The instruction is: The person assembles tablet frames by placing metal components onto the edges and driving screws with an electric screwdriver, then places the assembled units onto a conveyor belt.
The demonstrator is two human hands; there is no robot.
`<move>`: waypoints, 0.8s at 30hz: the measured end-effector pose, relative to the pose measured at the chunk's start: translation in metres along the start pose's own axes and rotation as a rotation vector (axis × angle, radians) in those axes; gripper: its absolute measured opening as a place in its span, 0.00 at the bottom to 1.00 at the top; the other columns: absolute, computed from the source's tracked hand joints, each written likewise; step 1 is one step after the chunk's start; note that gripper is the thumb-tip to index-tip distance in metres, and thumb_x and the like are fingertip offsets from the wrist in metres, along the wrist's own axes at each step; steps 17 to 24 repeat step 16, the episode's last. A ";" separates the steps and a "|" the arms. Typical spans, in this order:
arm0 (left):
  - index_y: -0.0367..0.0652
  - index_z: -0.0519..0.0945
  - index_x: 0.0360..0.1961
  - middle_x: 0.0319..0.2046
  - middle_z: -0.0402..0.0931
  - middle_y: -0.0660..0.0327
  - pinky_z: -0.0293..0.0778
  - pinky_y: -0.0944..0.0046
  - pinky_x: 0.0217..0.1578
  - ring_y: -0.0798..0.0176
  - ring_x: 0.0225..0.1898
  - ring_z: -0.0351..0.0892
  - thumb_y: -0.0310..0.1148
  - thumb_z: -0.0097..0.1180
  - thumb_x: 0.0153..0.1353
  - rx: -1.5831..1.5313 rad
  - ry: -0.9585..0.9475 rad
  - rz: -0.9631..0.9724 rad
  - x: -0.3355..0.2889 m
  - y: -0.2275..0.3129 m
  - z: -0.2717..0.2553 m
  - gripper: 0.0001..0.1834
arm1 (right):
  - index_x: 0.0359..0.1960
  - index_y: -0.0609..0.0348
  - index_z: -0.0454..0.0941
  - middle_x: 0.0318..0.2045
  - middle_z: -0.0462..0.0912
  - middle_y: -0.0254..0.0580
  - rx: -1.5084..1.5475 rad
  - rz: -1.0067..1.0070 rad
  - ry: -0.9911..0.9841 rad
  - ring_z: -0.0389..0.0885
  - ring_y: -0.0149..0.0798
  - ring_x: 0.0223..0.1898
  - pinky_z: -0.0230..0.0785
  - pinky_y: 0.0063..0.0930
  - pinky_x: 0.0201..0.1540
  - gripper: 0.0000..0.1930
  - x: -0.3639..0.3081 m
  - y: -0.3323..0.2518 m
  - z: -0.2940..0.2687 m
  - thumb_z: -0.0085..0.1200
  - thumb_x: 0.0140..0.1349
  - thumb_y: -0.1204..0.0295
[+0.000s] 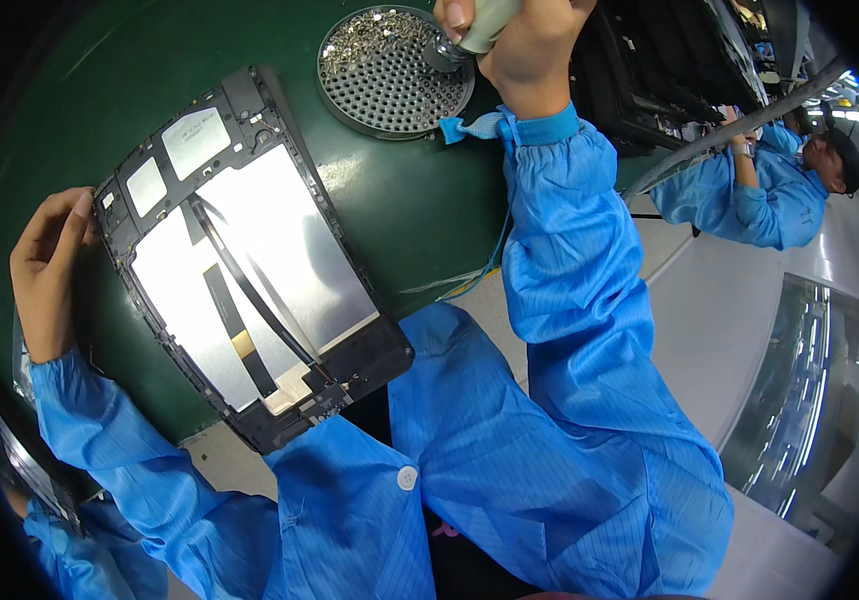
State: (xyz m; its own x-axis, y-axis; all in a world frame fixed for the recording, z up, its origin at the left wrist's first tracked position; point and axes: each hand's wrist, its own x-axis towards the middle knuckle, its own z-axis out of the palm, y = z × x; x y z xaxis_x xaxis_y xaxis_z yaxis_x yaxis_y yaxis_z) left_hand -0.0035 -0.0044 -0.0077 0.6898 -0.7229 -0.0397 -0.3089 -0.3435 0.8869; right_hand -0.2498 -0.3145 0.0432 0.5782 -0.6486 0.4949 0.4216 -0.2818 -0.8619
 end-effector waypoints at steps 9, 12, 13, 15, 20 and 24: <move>0.36 0.83 0.46 0.37 0.79 0.63 0.69 0.72 0.40 0.73 0.35 0.73 0.32 0.59 0.66 0.064 -0.085 0.091 0.002 0.010 -0.001 0.12 | 0.31 0.73 0.76 0.12 0.74 0.42 -0.011 -0.001 -0.008 0.68 0.30 0.10 0.64 0.21 0.14 0.10 0.001 0.002 -0.001 0.49 0.63 0.74; 0.35 0.83 0.44 0.38 0.78 0.63 0.69 0.72 0.39 0.72 0.35 0.73 0.31 0.59 0.66 0.048 -0.057 0.095 0.000 0.011 -0.001 0.11 | 0.31 0.73 0.77 0.13 0.74 0.42 -0.021 -0.019 -0.008 0.68 0.30 0.10 0.64 0.21 0.14 0.10 0.002 0.003 -0.001 0.48 0.63 0.74; 0.35 0.83 0.44 0.37 0.78 0.63 0.69 0.72 0.39 0.72 0.35 0.73 0.30 0.59 0.66 0.056 -0.070 0.114 0.001 0.011 -0.002 0.11 | 0.32 0.72 0.77 0.13 0.74 0.42 -0.034 -0.032 -0.018 0.69 0.30 0.11 0.65 0.21 0.15 0.10 0.003 0.003 -0.001 0.49 0.63 0.74; 0.34 0.83 0.44 0.36 0.78 0.62 0.69 0.72 0.39 0.71 0.34 0.73 0.29 0.59 0.65 0.041 -0.108 0.142 0.003 0.010 -0.004 0.10 | 0.32 0.72 0.77 0.16 0.76 0.44 -0.002 -0.046 0.008 0.70 0.31 0.11 0.67 0.22 0.16 0.09 0.003 0.006 -0.001 0.50 0.62 0.74; 0.35 0.83 0.44 0.37 0.78 0.61 0.70 0.72 0.40 0.70 0.35 0.74 0.29 0.58 0.66 0.040 -0.127 0.161 0.004 0.008 -0.004 0.10 | 0.33 0.71 0.78 0.18 0.78 0.46 0.029 -0.052 0.033 0.72 0.31 0.12 0.69 0.22 0.17 0.09 0.003 0.007 -0.001 0.52 0.61 0.74; 0.35 0.83 0.44 0.37 0.78 0.61 0.70 0.72 0.40 0.70 0.35 0.74 0.29 0.58 0.66 0.040 -0.127 0.161 0.004 0.008 -0.004 0.10 | 0.33 0.71 0.78 0.18 0.78 0.46 0.029 -0.052 0.033 0.72 0.31 0.12 0.69 0.22 0.17 0.09 0.003 0.007 -0.001 0.52 0.61 0.74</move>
